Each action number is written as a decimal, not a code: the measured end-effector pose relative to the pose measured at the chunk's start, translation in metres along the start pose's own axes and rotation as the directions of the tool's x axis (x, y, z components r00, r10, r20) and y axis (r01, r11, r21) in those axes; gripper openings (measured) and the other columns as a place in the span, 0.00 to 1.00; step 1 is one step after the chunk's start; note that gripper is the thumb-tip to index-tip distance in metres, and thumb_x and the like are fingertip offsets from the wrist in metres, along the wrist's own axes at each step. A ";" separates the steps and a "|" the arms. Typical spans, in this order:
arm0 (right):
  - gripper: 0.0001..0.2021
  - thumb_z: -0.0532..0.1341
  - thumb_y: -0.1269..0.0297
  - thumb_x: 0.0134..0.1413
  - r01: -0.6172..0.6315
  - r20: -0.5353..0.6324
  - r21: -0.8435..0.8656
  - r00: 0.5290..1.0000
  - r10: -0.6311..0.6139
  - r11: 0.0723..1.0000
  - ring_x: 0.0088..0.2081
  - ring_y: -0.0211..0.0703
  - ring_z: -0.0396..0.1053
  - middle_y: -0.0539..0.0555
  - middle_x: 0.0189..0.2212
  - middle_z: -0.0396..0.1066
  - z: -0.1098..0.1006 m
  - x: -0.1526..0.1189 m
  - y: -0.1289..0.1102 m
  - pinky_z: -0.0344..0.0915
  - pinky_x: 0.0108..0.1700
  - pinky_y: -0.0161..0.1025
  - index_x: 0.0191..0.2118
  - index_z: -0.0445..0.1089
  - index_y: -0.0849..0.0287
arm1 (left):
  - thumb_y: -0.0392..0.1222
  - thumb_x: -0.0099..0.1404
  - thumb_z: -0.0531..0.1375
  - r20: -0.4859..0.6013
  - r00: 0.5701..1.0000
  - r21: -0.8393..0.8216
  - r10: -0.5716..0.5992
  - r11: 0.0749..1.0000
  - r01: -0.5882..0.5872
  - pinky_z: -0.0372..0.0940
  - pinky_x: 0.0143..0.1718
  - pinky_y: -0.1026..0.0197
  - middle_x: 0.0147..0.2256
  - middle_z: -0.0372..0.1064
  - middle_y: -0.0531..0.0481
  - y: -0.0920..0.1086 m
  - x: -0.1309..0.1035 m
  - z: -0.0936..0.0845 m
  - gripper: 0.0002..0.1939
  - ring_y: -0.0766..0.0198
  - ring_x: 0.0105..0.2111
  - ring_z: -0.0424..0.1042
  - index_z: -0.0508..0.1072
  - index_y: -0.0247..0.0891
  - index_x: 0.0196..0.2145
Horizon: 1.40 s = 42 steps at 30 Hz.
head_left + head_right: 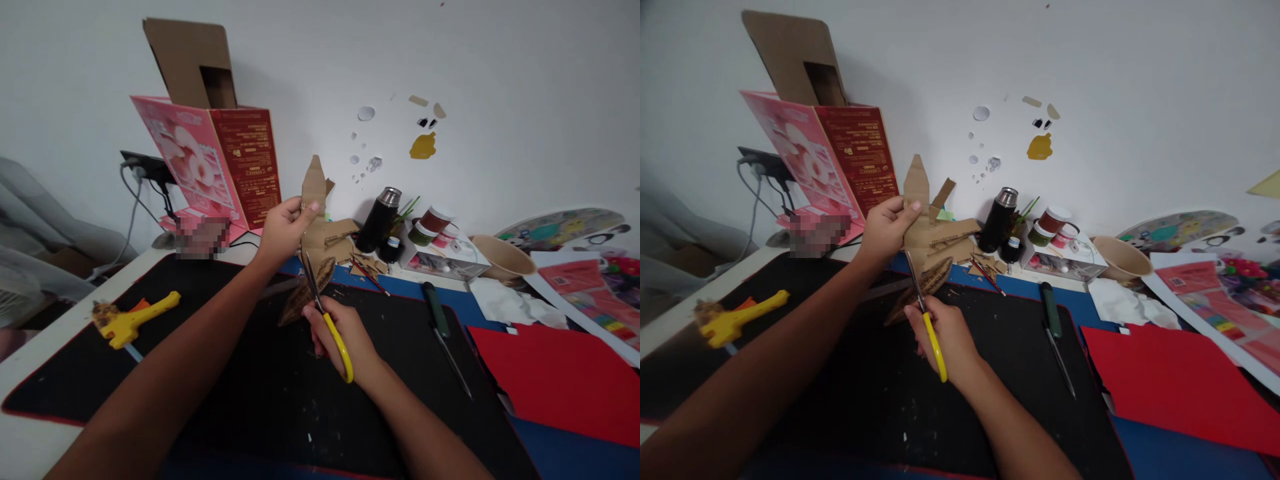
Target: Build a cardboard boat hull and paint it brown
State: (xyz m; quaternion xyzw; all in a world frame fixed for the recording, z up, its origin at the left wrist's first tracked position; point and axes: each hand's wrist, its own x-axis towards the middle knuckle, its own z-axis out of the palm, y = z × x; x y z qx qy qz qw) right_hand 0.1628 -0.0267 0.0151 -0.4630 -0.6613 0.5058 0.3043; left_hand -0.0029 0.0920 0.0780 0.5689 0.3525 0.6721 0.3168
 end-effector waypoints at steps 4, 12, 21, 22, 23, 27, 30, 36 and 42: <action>0.16 0.58 0.47 0.68 0.011 -0.001 -0.045 1.000 -0.011 0.999 0.17 0.36 0.67 0.45 0.18 0.65 0.000 0.000 0.000 0.62 0.20 0.31 0.37 0.70 0.56 | 0.66 0.61 0.67 -0.002 1.000 0.026 -0.012 1.000 0.012 0.52 0.19 0.63 0.19 0.57 0.57 0.004 0.003 -0.003 0.28 0.68 0.19 0.56 0.67 0.40 0.22; 0.16 0.58 0.49 0.68 0.033 0.009 -0.084 0.999 -0.033 0.996 0.17 0.37 0.65 0.44 0.16 0.63 -0.001 -0.002 -0.010 0.60 0.22 0.31 0.36 0.69 0.56 | 0.67 0.60 0.68 0.048 0.998 0.059 -0.047 0.997 0.044 0.46 0.17 0.63 0.17 0.51 0.58 0.002 0.008 -0.007 0.31 0.70 0.17 0.52 0.63 0.40 0.19; 0.16 0.58 0.48 0.68 0.006 -0.002 -0.066 1.000 -0.006 0.998 0.15 0.36 0.62 0.43 0.14 0.61 0.000 -0.001 -0.006 0.58 0.19 0.31 0.35 0.67 0.55 | 0.65 0.62 0.67 0.048 0.999 0.106 -0.016 0.994 0.011 0.47 0.17 0.62 0.15 0.54 0.57 0.006 0.011 -0.013 0.30 0.69 0.16 0.53 0.64 0.41 0.18; 0.16 0.58 0.48 0.68 0.004 -0.003 -0.060 1.000 -0.004 0.998 0.15 0.36 0.62 0.43 0.14 0.61 0.000 -0.001 -0.006 0.57 0.19 0.31 0.35 0.67 0.55 | 0.64 0.63 0.67 0.048 0.999 0.121 -0.007 0.993 0.001 0.47 0.17 0.62 0.15 0.55 0.57 0.006 0.011 -0.014 0.30 0.69 0.16 0.54 0.64 0.41 0.17; 0.16 0.58 0.48 0.67 0.002 -0.002 -0.054 1.000 -0.002 0.999 0.15 0.36 0.62 0.43 0.14 0.61 0.000 0.000 -0.005 0.57 0.19 0.31 0.35 0.67 0.55 | 0.64 0.64 0.66 0.048 0.999 0.131 -0.002 0.991 -0.005 0.47 0.17 0.62 0.15 0.55 0.57 0.006 0.011 -0.015 0.29 0.69 0.16 0.54 0.64 0.41 0.17; 0.16 0.59 0.48 0.67 -0.001 -0.002 -0.052 1.000 0.000 0.999 0.15 0.36 0.62 0.43 0.14 0.61 0.001 0.000 -0.003 0.56 0.19 0.30 0.34 0.66 0.55 | 0.62 0.64 0.66 0.048 0.999 0.129 0.000 0.992 -0.006 0.47 0.18 0.61 0.15 0.54 0.57 0.006 0.012 -0.015 0.29 0.69 0.16 0.54 0.63 0.41 0.17; 0.16 0.59 0.48 0.67 -0.003 -0.004 -0.074 1.000 0.003 0.997 0.15 0.36 0.61 0.42 0.14 0.60 0.002 0.001 -0.003 0.56 0.19 0.31 0.34 0.67 0.55 | 0.62 0.64 0.66 0.053 0.999 0.125 0.001 0.992 -0.007 0.47 0.18 0.61 0.16 0.53 0.58 0.005 0.011 -0.014 0.29 0.69 0.16 0.54 0.64 0.41 0.17; 0.18 0.61 0.47 0.65 0.006 0.004 -0.125 1.000 -0.005 0.992 0.14 0.35 0.60 0.43 0.13 0.58 0.004 0.000 0.000 0.52 0.17 0.31 0.30 0.65 0.54 | 0.61 0.62 0.68 0.014 1.000 0.071 -0.022 0.997 0.021 0.46 0.17 0.62 0.16 0.52 0.58 0.006 0.012 -0.014 0.27 0.70 0.16 0.52 0.65 0.41 0.18; 0.17 0.62 0.45 0.65 -0.040 0.039 -0.065 0.998 0.042 0.997 0.13 0.35 0.60 0.41 0.13 0.58 0.002 0.000 0.003 0.53 0.15 0.30 0.34 0.69 0.55 | 0.63 0.60 0.69 -0.076 0.992 -0.050 -0.105 0.994 0.101 0.45 0.14 0.63 0.16 0.52 0.59 0.001 0.018 -0.020 0.26 0.70 0.14 0.52 0.66 0.42 0.20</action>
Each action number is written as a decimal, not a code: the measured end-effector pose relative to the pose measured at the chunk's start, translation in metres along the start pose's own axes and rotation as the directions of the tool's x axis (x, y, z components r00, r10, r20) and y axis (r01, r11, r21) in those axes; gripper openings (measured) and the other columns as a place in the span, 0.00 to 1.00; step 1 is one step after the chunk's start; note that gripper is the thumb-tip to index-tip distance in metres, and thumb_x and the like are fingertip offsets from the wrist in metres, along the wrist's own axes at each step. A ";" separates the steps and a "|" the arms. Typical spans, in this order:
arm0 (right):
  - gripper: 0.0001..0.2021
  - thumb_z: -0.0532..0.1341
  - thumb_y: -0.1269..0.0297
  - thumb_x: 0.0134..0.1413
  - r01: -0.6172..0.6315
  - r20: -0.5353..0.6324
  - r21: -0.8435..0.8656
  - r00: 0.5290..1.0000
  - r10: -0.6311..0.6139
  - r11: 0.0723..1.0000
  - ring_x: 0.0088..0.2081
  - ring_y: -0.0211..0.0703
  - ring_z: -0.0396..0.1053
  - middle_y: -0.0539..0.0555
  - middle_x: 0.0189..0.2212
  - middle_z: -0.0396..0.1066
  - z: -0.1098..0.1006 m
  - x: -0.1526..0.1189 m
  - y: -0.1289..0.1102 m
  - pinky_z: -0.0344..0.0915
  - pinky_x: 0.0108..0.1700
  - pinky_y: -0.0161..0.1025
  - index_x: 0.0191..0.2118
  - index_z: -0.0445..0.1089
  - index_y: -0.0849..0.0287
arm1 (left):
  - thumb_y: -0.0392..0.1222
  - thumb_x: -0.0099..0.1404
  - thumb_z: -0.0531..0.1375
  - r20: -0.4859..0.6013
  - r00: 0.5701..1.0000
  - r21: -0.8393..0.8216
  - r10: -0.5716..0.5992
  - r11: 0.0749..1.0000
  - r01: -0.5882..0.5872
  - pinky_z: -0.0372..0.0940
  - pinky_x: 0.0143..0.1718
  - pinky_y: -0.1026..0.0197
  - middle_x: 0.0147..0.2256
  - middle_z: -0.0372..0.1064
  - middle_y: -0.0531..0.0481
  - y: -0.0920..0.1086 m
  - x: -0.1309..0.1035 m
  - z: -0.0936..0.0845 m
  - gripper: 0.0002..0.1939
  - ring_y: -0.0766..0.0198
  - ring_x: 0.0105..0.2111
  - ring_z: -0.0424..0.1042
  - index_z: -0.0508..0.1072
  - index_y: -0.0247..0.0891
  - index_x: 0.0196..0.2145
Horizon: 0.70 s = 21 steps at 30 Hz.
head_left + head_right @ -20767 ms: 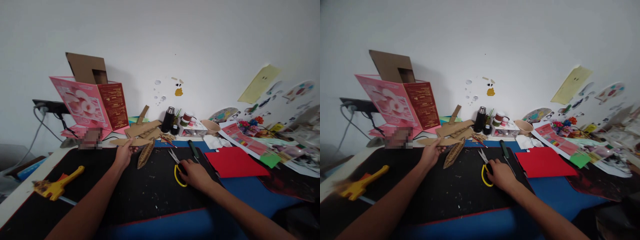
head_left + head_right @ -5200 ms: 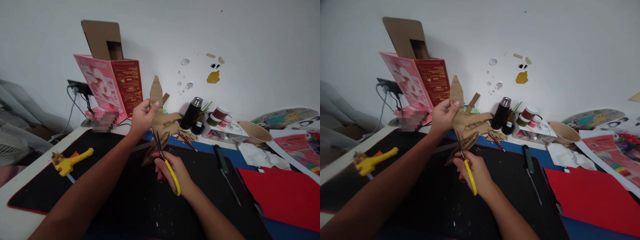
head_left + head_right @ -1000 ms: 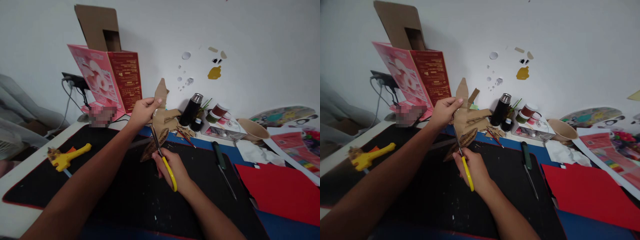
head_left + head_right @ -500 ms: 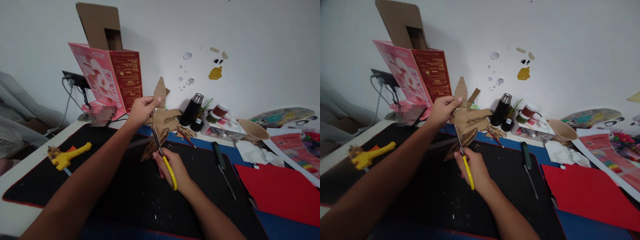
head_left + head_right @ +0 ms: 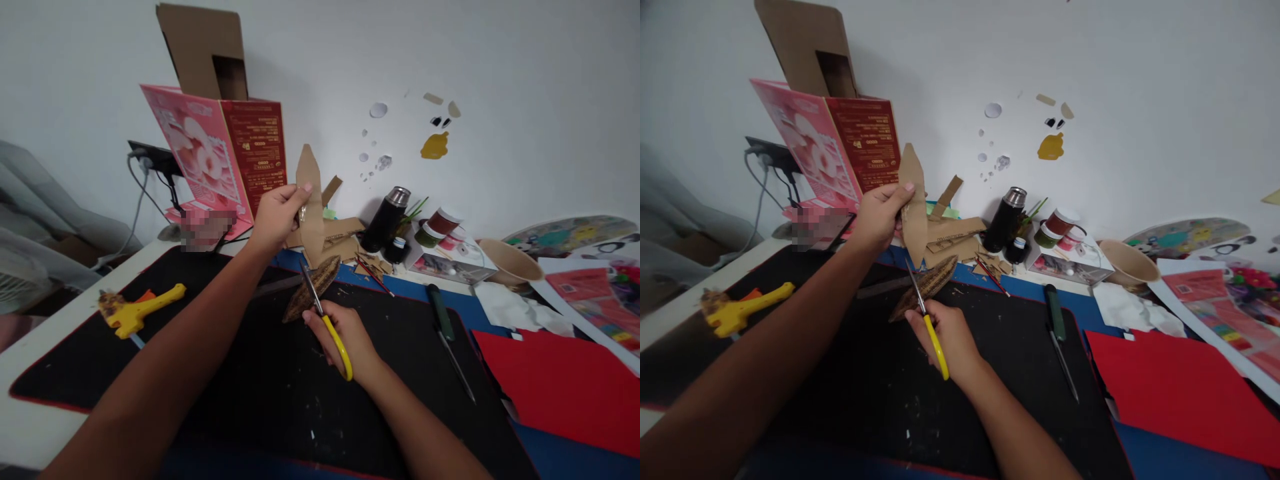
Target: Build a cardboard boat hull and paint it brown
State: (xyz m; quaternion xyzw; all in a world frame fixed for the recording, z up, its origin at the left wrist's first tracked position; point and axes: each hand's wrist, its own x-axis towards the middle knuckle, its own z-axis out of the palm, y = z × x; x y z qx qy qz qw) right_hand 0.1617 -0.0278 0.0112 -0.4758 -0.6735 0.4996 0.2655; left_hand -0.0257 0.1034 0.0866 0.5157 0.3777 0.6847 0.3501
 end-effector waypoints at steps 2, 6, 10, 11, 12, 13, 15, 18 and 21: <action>0.18 0.62 0.45 0.64 -0.028 0.015 0.028 1.000 0.027 0.999 0.12 0.35 0.60 0.42 0.13 0.60 -0.002 0.000 -0.002 0.53 0.15 0.30 0.36 0.71 0.56 | 0.61 0.62 0.69 -0.003 1.000 -0.015 -0.008 1.000 0.008 0.45 0.15 0.63 0.16 0.54 0.59 -0.003 0.001 -0.002 0.25 0.70 0.14 0.52 0.67 0.42 0.22; 0.19 0.63 0.44 0.63 -0.024 0.055 0.104 0.998 0.018 0.994 0.14 0.34 0.63 0.44 0.15 0.66 -0.004 0.001 -0.004 0.59 0.18 0.29 0.37 0.73 0.58 | 0.60 0.63 0.68 -0.002 0.999 -0.043 -0.034 0.999 0.034 0.45 0.14 0.63 0.17 0.56 0.58 -0.006 0.001 -0.003 0.24 0.70 0.14 0.53 0.68 0.41 0.22; 0.21 0.64 0.43 0.62 -0.006 0.129 0.216 0.991 -0.022 0.976 0.19 0.36 0.68 0.47 0.18 0.71 -0.004 0.003 0.003 0.63 0.23 0.31 0.42 0.73 0.59 | 0.62 0.59 0.70 -0.033 0.998 -0.065 -0.058 0.996 0.055 0.45 0.13 0.63 0.18 0.57 0.58 -0.007 0.002 -0.003 0.25 0.71 0.14 0.53 0.69 0.41 0.22; 0.22 0.64 0.42 0.61 -0.013 0.151 0.241 0.988 -0.024 0.970 0.19 0.37 0.69 0.47 0.19 0.72 -0.005 0.003 0.005 0.63 0.23 0.31 0.44 0.73 0.59 | 0.62 0.59 0.71 -0.046 0.997 -0.067 -0.057 0.996 0.053 0.45 0.13 0.63 0.18 0.57 0.58 -0.007 0.002 -0.004 0.25 0.71 0.14 0.53 0.69 0.41 0.22; 0.23 0.65 0.42 0.61 -0.019 0.169 0.262 0.985 -0.026 0.965 0.21 0.37 0.70 0.48 0.21 0.74 -0.006 0.003 0.007 0.64 0.24 0.32 0.47 0.73 0.59 | 0.63 0.58 0.71 -0.060 0.997 -0.070 -0.053 0.996 0.049 0.44 0.13 0.64 0.18 0.58 0.58 -0.007 0.003 -0.004 0.25 0.71 0.14 0.53 0.70 0.41 0.23; 0.25 0.66 0.42 0.60 -0.017 0.180 0.279 0.983 -0.034 0.960 0.23 0.38 0.72 0.49 0.23 0.75 -0.007 0.004 0.009 0.65 0.26 0.33 0.49 0.72 0.59 | 0.63 0.58 0.71 -0.070 0.996 -0.076 -0.049 0.996 0.044 0.45 0.13 0.64 0.18 0.59 0.58 -0.007 0.003 -0.004 0.24 0.71 0.15 0.54 0.71 0.40 0.23; 0.29 0.67 0.41 0.58 0.026 0.191 0.306 0.978 -0.088 0.952 0.29 0.41 0.75 0.53 0.30 0.79 -0.011 0.004 0.011 0.68 0.30 0.35 0.55 0.70 0.59 | 0.62 0.59 0.70 -0.083 0.996 -0.091 -0.040 0.995 0.033 0.45 0.14 0.64 0.19 0.62 0.57 -0.008 0.004 -0.005 0.23 0.70 0.15 0.56 0.72 0.41 0.25; 0.32 0.66 0.39 0.60 0.105 0.212 0.332 0.960 -0.183 0.937 0.38 0.45 0.78 0.59 0.42 0.80 -0.017 0.003 0.011 0.70 0.34 0.37 0.60 0.68 0.57 | 0.61 0.61 0.69 -0.082 0.996 -0.091 -0.031 0.996 0.023 0.45 0.13 0.64 0.19 0.62 0.57 -0.009 0.005 -0.006 0.21 0.71 0.15 0.55 0.72 0.40 0.27; 0.33 0.65 0.36 0.59 0.075 0.193 0.361 0.969 -0.153 0.930 0.33 0.43 0.78 0.57 0.39 0.78 -0.016 0.004 0.009 0.69 0.30 0.35 0.59 0.68 0.58 | 0.59 0.63 0.68 -0.106 0.994 -0.099 -0.023 0.995 0.013 0.44 0.12 0.65 0.19 0.59 0.58 -0.009 0.005 -0.007 0.21 0.72 0.14 0.52 0.72 0.40 0.27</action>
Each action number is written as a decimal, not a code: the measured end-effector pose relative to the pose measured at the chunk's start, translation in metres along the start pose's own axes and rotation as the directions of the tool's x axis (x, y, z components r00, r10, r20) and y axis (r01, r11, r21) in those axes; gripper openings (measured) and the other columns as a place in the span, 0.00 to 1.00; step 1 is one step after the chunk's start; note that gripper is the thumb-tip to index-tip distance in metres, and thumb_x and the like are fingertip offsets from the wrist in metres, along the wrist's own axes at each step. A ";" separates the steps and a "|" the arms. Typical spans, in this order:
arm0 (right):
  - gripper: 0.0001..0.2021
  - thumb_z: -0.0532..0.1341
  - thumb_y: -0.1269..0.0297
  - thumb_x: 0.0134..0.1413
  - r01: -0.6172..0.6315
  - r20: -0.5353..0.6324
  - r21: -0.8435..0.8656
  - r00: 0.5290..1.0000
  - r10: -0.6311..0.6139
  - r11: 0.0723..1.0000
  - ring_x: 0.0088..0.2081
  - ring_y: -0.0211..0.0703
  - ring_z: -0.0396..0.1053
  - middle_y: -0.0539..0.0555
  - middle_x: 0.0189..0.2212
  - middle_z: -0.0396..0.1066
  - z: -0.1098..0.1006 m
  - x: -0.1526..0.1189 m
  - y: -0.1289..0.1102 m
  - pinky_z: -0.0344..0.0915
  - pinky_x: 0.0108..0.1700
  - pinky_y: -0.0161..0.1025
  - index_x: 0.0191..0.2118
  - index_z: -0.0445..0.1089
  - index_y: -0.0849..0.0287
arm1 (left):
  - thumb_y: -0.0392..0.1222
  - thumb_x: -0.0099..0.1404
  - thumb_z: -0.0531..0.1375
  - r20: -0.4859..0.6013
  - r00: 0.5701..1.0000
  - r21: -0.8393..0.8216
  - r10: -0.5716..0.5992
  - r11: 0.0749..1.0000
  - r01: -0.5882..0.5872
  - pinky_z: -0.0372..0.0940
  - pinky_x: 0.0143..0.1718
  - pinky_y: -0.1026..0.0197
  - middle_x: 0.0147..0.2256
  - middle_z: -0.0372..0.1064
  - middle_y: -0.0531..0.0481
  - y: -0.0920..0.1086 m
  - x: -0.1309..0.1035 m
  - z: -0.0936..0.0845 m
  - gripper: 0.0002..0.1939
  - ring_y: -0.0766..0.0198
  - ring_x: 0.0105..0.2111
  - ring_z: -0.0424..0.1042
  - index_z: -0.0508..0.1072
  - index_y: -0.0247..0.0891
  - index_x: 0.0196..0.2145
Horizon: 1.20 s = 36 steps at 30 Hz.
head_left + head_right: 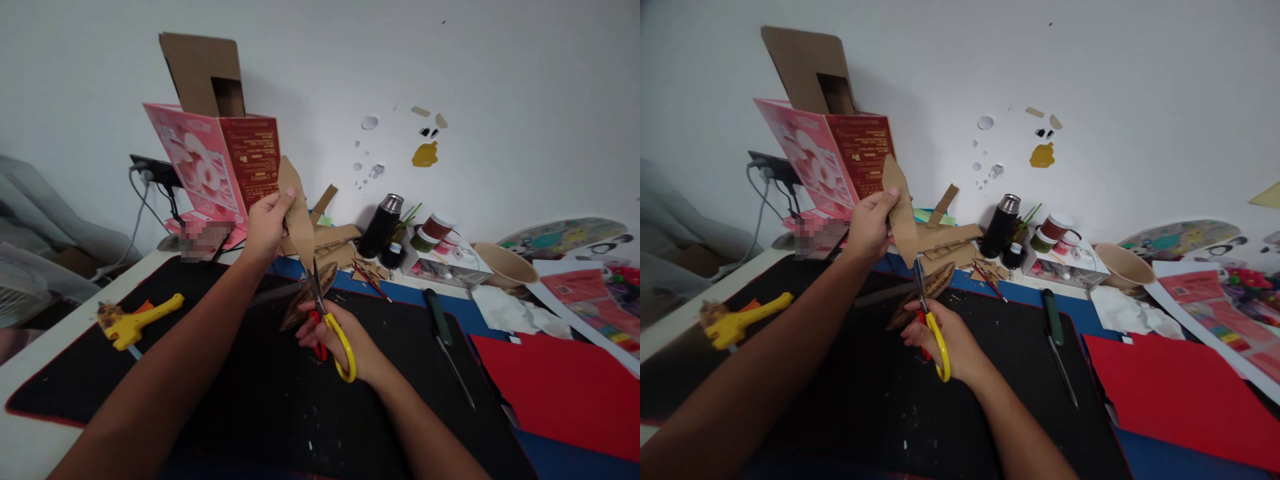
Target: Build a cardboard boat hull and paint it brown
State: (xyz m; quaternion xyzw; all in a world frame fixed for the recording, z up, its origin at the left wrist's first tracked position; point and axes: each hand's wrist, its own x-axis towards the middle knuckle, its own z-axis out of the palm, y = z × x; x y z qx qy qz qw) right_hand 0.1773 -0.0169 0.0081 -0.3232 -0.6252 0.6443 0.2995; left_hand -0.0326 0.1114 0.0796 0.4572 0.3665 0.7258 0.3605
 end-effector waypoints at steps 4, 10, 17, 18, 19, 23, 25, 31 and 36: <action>0.31 0.61 0.35 0.61 -0.022 -0.094 0.023 0.995 0.024 1.000 0.19 0.35 0.70 0.49 0.29 0.73 0.005 0.002 0.001 0.64 0.22 0.32 0.53 0.69 0.59 | 0.59 0.62 0.69 -0.064 0.998 -0.034 0.023 0.999 -0.025 0.44 0.12 0.65 0.19 0.60 0.58 0.000 0.000 0.000 0.21 0.72 0.14 0.53 0.72 0.40 0.27; 0.27 0.61 0.38 0.63 -0.007 -0.120 -0.061 0.993 0.000 0.998 0.18 0.34 0.69 0.46 0.26 0.70 0.009 0.001 -0.001 0.64 0.21 0.31 0.51 0.71 0.59 | 0.58 0.60 0.70 -0.079 0.995 -0.012 0.054 0.998 -0.055 0.47 0.14 0.67 0.19 0.59 0.59 0.004 -0.005 0.005 0.22 0.72 0.15 0.54 0.71 0.39 0.25; 0.25 0.61 0.40 0.64 -0.024 -0.131 -0.109 0.991 0.009 0.994 0.18 0.34 0.68 0.46 0.24 0.69 0.012 -0.001 -0.007 0.64 0.22 0.31 0.50 0.71 0.59 | 0.56 0.63 0.69 -0.064 0.988 0.082 0.140 0.987 -0.135 0.48 0.17 0.65 0.18 0.57 0.58 0.007 -0.010 0.008 0.22 0.71 0.17 0.52 0.69 0.39 0.22; 0.25 0.61 0.40 0.64 -0.021 -0.133 -0.115 0.991 0.005 0.993 0.18 0.34 0.68 0.46 0.24 0.69 0.013 -0.001 -0.007 0.64 0.22 0.31 0.50 0.71 0.59 | 0.56 0.64 0.69 -0.053 0.987 0.103 0.151 0.984 -0.145 0.48 0.18 0.65 0.19 0.57 0.58 0.006 -0.011 0.008 0.22 0.70 0.17 0.53 0.69 0.40 0.22; 0.25 0.61 0.40 0.64 -0.020 -0.136 -0.116 0.991 0.004 0.993 0.18 0.34 0.69 0.46 0.24 0.69 0.013 -0.001 -0.007 0.64 0.22 0.31 0.50 0.71 0.59 | 0.56 0.64 0.69 -0.042 0.986 0.122 0.159 0.981 -0.153 0.49 0.19 0.65 0.19 0.58 0.58 0.005 -0.011 0.007 0.22 0.70 0.18 0.54 0.69 0.40 0.22; 0.25 0.60 0.40 0.64 -0.023 -0.147 -0.106 0.989 0.007 0.994 0.18 0.35 0.68 0.46 0.24 0.68 0.012 0.001 -0.005 0.63 0.21 0.31 0.49 0.71 0.59 | 0.55 0.64 0.69 -0.010 0.985 0.178 0.171 0.970 -0.167 0.51 0.21 0.64 0.19 0.59 0.57 0.001 -0.013 0.008 0.22 0.67 0.20 0.58 0.69 0.40 0.22; 0.24 0.60 0.40 0.64 -0.020 -0.150 -0.113 0.989 0.003 0.993 0.18 0.35 0.68 0.46 0.24 0.68 0.013 0.001 -0.004 0.63 0.21 0.31 0.49 0.71 0.59 | 0.55 0.63 0.69 -0.003 0.986 0.190 0.168 0.968 -0.164 0.51 0.21 0.64 0.20 0.59 0.56 0.001 -0.014 0.009 0.22 0.67 0.21 0.58 0.69 0.40 0.22; 0.22 0.59 0.41 0.66 -0.020 -0.152 -0.164 0.988 -0.005 0.986 0.18 0.36 0.69 0.45 0.23 0.67 0.013 -0.001 -0.006 0.63 0.21 0.31 0.47 0.71 0.58 | 0.57 0.64 0.68 -0.006 0.988 0.139 0.157 0.978 -0.155 0.52 0.21 0.64 0.21 0.61 0.56 0.008 -0.014 0.010 0.21 0.68 0.21 0.57 0.71 0.39 0.24; 0.23 0.60 0.41 0.65 -0.020 -0.153 -0.155 0.988 -0.004 0.988 0.18 0.35 0.68 0.45 0.23 0.67 0.013 -0.001 -0.005 0.62 0.21 0.31 0.48 0.72 0.57 | 0.57 0.60 0.71 0.017 0.995 0.141 0.096 0.985 -0.097 0.51 0.20 0.65 0.19 0.60 0.57 0.010 -0.016 0.012 0.22 0.69 0.19 0.56 0.71 0.38 0.22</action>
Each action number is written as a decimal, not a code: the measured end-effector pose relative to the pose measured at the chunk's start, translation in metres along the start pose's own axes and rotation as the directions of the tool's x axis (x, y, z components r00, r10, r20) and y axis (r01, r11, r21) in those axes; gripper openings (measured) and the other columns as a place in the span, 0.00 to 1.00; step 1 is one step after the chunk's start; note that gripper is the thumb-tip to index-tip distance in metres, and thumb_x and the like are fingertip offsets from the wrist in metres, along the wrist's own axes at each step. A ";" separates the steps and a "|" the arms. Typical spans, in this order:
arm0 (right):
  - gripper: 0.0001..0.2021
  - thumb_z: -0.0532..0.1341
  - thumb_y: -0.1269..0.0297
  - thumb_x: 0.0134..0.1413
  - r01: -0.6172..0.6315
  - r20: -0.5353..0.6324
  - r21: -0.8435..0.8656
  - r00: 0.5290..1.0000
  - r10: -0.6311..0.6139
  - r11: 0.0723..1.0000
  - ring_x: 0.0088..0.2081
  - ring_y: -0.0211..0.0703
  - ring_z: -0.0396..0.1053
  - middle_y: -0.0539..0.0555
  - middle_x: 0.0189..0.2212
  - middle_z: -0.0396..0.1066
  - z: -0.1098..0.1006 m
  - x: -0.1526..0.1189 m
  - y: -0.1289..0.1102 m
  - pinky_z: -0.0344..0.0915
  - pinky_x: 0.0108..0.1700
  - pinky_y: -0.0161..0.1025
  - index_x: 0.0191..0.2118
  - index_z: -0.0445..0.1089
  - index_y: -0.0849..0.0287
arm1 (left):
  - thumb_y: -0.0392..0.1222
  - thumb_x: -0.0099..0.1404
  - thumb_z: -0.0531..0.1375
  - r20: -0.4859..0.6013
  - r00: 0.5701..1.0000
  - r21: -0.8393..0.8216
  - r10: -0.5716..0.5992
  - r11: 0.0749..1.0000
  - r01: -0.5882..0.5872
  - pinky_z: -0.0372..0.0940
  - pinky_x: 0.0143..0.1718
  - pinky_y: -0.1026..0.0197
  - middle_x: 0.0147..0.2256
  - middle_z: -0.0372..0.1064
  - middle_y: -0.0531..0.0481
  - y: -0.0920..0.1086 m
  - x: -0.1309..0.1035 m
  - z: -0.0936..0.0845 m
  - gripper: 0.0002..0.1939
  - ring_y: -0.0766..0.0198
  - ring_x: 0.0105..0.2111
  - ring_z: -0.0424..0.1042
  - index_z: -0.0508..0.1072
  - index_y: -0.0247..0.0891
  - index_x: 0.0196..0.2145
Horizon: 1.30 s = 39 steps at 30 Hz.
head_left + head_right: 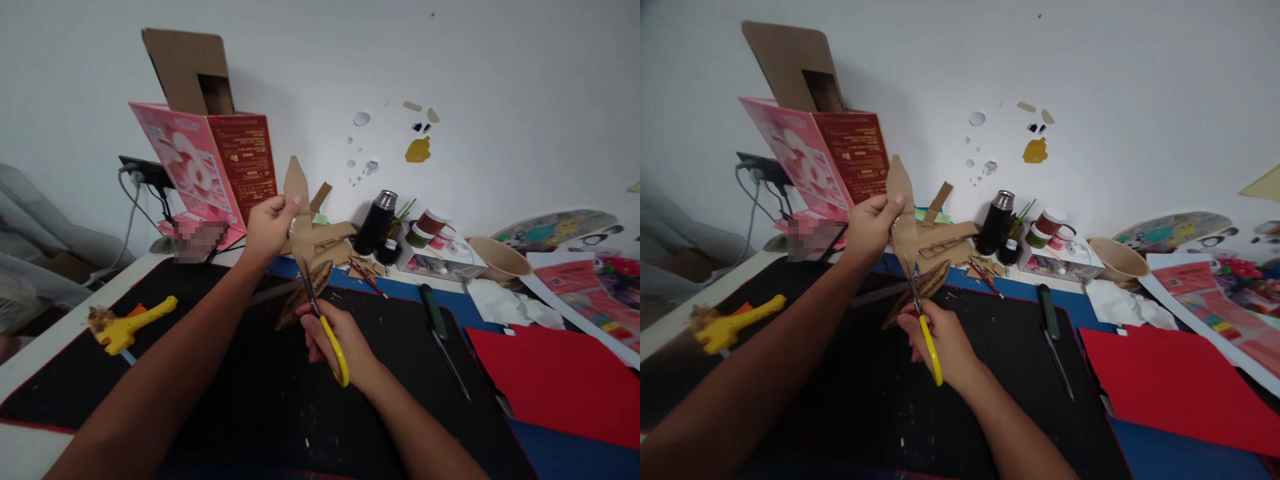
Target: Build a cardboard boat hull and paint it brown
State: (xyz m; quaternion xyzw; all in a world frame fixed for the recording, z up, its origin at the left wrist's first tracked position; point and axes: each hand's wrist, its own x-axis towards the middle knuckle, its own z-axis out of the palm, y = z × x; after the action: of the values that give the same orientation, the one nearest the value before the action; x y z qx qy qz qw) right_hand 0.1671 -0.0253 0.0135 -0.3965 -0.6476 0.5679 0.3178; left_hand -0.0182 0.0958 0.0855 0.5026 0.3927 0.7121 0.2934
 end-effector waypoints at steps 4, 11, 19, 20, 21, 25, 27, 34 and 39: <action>0.27 0.60 0.36 0.63 0.001 -0.038 0.110 0.999 0.004 0.994 0.16 0.34 0.67 0.45 0.22 0.68 -0.001 0.005 0.004 0.62 0.19 0.30 0.47 0.71 0.59 | 0.58 0.58 0.71 -0.125 0.992 -0.160 -0.027 0.987 0.007 0.55 0.21 0.66 0.21 0.63 0.57 -0.004 0.007 -0.005 0.22 0.69 0.20 0.59 0.72 0.39 0.24; 0.30 0.59 0.32 0.60 -0.020 -0.197 0.189 0.979 0.058 0.982 0.16 0.37 0.68 0.46 0.22 0.70 -0.014 0.004 0.003 0.63 0.17 0.32 0.43 0.67 0.59 | 0.59 0.55 0.73 -0.197 0.971 -0.322 -0.133 0.944 0.064 0.58 0.21 0.67 0.22 0.65 0.57 -0.011 0.015 -0.013 0.22 0.69 0.20 0.62 0.72 0.39 0.25; 0.29 0.57 0.33 0.63 -0.234 -0.178 -0.146 0.962 0.207 0.961 0.18 0.38 0.71 0.47 0.26 0.72 -0.068 -0.024 -0.011 0.63 0.18 0.32 0.46 0.68 0.58 | 0.60 0.55 0.71 -0.084 0.953 -0.299 -0.292 0.920 0.255 0.53 0.17 0.67 0.20 0.62 0.59 -0.015 0.000 0.002 0.23 0.71 0.16 0.57 0.70 0.39 0.26; 0.28 0.57 0.34 0.64 -0.268 -0.175 -0.210 0.957 0.233 0.940 0.19 0.39 0.72 0.48 0.27 0.72 -0.076 -0.027 -0.014 0.63 0.19 0.33 0.48 0.68 0.58 | 0.60 0.54 0.71 -0.075 0.948 -0.306 -0.309 0.912 0.273 0.54 0.17 0.67 0.21 0.64 0.58 -0.015 -0.002 0.003 0.22 0.70 0.17 0.59 0.72 0.39 0.28; 0.27 0.57 0.35 0.65 -0.302 -0.178 -0.293 0.950 0.259 0.907 0.20 0.40 0.73 0.49 0.28 0.73 -0.083 -0.029 -0.018 0.64 0.20 0.34 0.49 0.69 0.57 | 0.60 0.54 0.72 -0.067 0.943 -0.311 -0.327 0.905 0.292 0.56 0.17 0.67 0.21 0.65 0.58 -0.015 -0.003 0.004 0.22 0.69 0.18 0.61 0.73 0.39 0.29; 0.21 0.61 0.43 0.66 -0.279 -0.169 -0.687 0.959 0.226 0.671 0.27 0.45 0.75 0.57 0.32 0.77 -0.101 -0.032 -0.036 0.65 0.29 0.38 0.44 0.74 0.58 | 0.60 0.52 0.72 -0.047 0.927 -0.315 -0.371 0.886 0.339 0.58 0.17 0.67 0.23 0.66 0.58 -0.017 -0.008 0.006 0.23 0.68 0.19 0.62 0.74 0.39 0.32; 0.19 0.61 0.46 0.68 -0.230 -0.145 -0.830 0.969 0.202 0.509 0.33 0.51 0.77 0.61 0.34 0.79 -0.104 -0.031 -0.047 0.64 0.34 0.41 0.41 0.75 0.59 | 0.60 0.53 0.72 -0.045 0.923 -0.306 -0.382 0.885 0.351 0.54 0.16 0.68 0.21 0.63 0.59 -0.021 -0.010 0.006 0.22 0.70 0.17 0.59 0.75 0.39 0.32; 0.18 0.58 0.50 0.70 -0.209 -0.131 -0.916 0.963 0.236 0.342 0.34 0.51 0.76 0.61 0.33 0.79 -0.116 -0.027 -0.076 0.55 0.32 0.40 0.39 0.75 0.60 | 0.57 0.54 0.71 -0.054 0.900 -0.300 -0.433 0.866 0.399 0.55 0.18 0.68 0.22 0.64 0.59 -0.034 -0.014 0.005 0.20 0.70 0.19 0.60 0.74 0.38 0.30; 0.18 0.56 0.53 0.72 -0.260 -0.210 -0.947 0.944 0.253 0.187 0.37 0.57 0.79 0.65 0.35 0.80 -0.125 -0.026 -0.082 0.58 0.34 0.42 0.42 0.77 0.62 | 0.56 0.53 0.71 -0.047 0.882 -0.312 -0.469 0.846 0.433 0.55 0.18 0.68 0.23 0.68 0.58 -0.034 -0.016 0.007 0.19 0.69 0.19 0.62 0.76 0.38 0.32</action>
State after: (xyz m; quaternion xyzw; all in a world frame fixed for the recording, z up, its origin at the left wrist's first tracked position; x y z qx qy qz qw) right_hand 0.2750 0.0096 0.1146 -0.6106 -0.7813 0.0907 -0.0921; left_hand -0.0058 0.1021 0.0502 0.3029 0.4071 0.7024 0.4992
